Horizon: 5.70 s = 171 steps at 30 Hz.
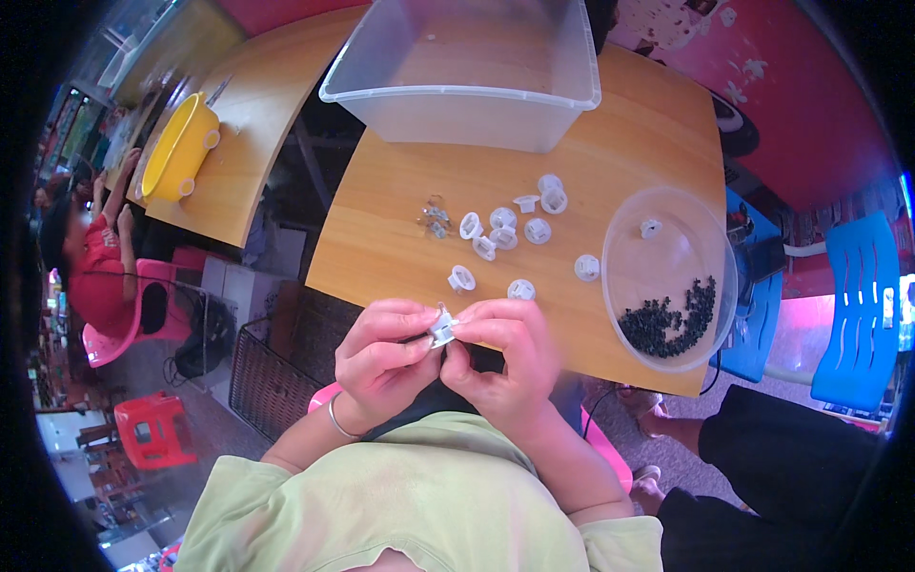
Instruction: Assembling small metal terminals into plastic housings at a workshop table.
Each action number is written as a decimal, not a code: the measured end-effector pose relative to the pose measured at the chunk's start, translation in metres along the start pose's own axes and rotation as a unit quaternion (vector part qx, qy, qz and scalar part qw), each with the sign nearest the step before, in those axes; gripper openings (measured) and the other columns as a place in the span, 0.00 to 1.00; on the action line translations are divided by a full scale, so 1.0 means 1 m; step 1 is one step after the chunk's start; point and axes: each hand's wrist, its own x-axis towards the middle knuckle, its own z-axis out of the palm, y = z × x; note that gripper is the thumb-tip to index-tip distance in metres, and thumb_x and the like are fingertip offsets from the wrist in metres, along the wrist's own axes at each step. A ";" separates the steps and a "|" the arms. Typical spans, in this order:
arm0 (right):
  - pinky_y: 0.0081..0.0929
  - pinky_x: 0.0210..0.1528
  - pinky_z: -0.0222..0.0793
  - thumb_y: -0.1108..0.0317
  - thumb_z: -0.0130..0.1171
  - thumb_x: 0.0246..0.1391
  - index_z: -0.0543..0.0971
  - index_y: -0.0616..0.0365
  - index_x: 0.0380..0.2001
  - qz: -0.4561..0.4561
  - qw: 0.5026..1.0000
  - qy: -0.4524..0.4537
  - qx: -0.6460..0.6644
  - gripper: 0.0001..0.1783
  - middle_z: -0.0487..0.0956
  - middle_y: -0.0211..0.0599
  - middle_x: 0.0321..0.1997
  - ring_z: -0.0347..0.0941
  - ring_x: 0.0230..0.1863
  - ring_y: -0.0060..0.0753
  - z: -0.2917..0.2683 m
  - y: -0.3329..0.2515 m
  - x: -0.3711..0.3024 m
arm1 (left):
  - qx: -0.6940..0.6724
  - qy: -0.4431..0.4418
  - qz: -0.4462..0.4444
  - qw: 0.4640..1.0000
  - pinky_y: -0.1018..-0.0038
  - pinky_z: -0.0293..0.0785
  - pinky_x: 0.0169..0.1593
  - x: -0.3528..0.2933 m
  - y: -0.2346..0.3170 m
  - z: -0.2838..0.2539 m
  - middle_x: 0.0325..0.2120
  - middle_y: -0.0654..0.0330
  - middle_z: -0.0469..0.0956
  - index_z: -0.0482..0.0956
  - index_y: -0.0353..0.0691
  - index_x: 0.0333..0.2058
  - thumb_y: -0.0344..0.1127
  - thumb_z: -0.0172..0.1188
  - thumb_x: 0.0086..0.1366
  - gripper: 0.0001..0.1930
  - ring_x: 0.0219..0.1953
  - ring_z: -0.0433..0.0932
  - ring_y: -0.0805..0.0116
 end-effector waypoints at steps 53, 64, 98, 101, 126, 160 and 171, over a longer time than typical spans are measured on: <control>0.16 0.33 0.74 0.74 0.54 0.55 0.77 0.69 0.32 0.358 0.921 -0.102 0.110 0.07 0.79 0.34 0.29 0.76 0.31 0.19 -0.058 0.011 0.010 | -0.447 -0.027 -0.483 0.752 0.77 0.77 0.43 -0.009 0.000 0.034 0.34 0.59 0.75 0.73 0.32 0.34 0.26 0.57 0.61 0.04 0.37 0.76 0.74; 0.16 0.34 0.74 0.74 0.53 0.56 0.76 0.69 0.33 0.366 0.918 -0.097 0.118 0.07 0.78 0.34 0.29 0.75 0.31 0.18 -0.053 0.008 0.011 | -0.457 -0.016 -0.483 0.747 0.76 0.76 0.44 -0.011 -0.001 0.032 0.34 0.60 0.75 0.73 0.32 0.33 0.26 0.56 0.61 0.04 0.37 0.76 0.74; 0.22 0.31 0.68 0.68 0.60 0.49 0.77 0.64 0.29 0.219 0.924 0.076 -0.303 0.08 0.79 0.39 0.25 0.74 0.25 0.25 -0.163 0.090 0.038 | 0.179 -0.261 -0.097 0.944 0.64 0.67 0.51 0.035 -0.109 0.033 0.39 0.54 0.75 0.74 0.38 0.41 0.25 0.62 0.47 0.19 0.45 0.71 0.53; 0.23 0.32 0.68 0.70 0.59 0.49 0.77 0.63 0.29 0.265 0.914 0.067 -0.299 0.07 0.79 0.40 0.26 0.75 0.26 0.25 -0.175 0.077 0.030 | 0.184 -0.296 -0.120 0.930 0.65 0.67 0.50 0.035 -0.112 0.033 0.36 0.54 0.76 0.74 0.38 0.39 0.25 0.62 0.46 0.18 0.42 0.72 0.54; 0.23 0.33 0.68 0.75 0.54 0.51 0.77 0.62 0.34 0.233 0.922 -0.070 -0.300 0.07 0.76 0.39 0.30 0.74 0.29 0.29 -0.173 0.075 0.001 | -0.406 -0.039 -0.389 0.826 0.76 0.72 0.50 -0.013 -0.028 0.003 0.41 0.58 0.73 0.72 0.32 0.45 0.18 0.63 0.50 0.22 0.44 0.75 0.71; 0.18 0.39 0.72 0.83 0.51 0.53 0.72 0.65 0.35 0.343 0.906 -0.059 0.242 0.07 0.75 0.34 0.36 0.74 0.36 0.22 -0.049 0.007 0.002 | -0.442 -0.022 -0.468 0.765 0.71 0.78 0.45 -0.006 -0.007 0.007 0.43 0.51 0.76 0.74 0.29 0.44 0.22 0.51 0.61 0.12 0.43 0.78 0.61; 0.18 0.38 0.72 0.83 0.51 0.52 0.73 0.64 0.35 0.348 0.910 -0.054 0.221 0.07 0.76 0.34 0.35 0.74 0.34 0.22 -0.050 0.010 0.001 | -0.440 -0.008 -0.469 0.766 0.71 0.77 0.46 -0.009 -0.012 0.010 0.41 0.52 0.77 0.76 0.30 0.42 0.22 0.52 0.61 0.11 0.42 0.78 0.62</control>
